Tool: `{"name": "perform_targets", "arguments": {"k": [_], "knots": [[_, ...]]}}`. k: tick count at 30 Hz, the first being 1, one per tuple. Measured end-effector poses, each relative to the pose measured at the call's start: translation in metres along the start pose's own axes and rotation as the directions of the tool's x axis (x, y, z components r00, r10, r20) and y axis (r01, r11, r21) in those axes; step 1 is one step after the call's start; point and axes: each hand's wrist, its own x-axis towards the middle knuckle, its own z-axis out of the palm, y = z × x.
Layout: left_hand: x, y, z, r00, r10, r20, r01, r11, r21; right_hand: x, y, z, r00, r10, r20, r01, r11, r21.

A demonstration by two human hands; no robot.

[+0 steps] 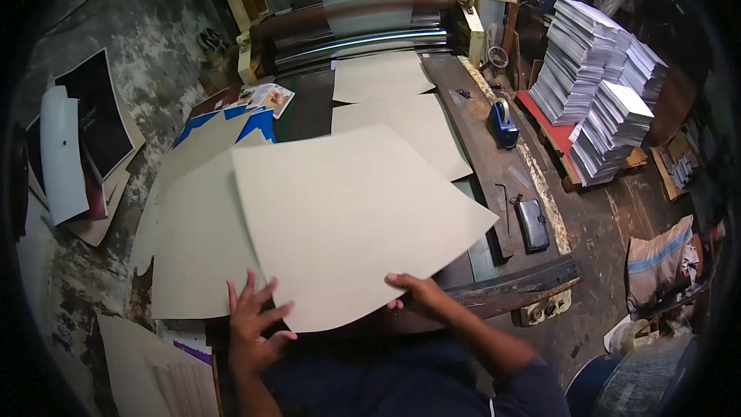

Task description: The person picks up paper sheets from a stack and feeds them one at a time into a rolling machine. The person handles the paper by hand, aligning it on the machine's intake surface before it is pulled into the rollers.

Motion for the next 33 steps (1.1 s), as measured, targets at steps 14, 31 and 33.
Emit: {"name": "perform_targets", "arguments": {"k": [14, 31, 33], "knots": [[-0.026, -0.066, -0.012, 0.908, -0.413, -0.061, 0.286, 0.722, -0.631, -0.063, 0.128, -0.013, 0.95, 0.228, -0.215, -0.143, 0.925, 0.351], [-0.006, -0.041, 0.016, 0.272, -0.811, -0.518, 0.131, 0.564, -0.815, 0.087, 0.074, -0.056, 0.931, 0.056, -0.36, 0.09, 0.922, 0.377], [-0.013, -0.04, 0.023, 0.439, -0.752, -0.492, 0.308, 0.64, -0.703, 0.099, 0.074, -0.061, 0.938, 0.024, -0.347, 0.119, 0.915, 0.385]]}}
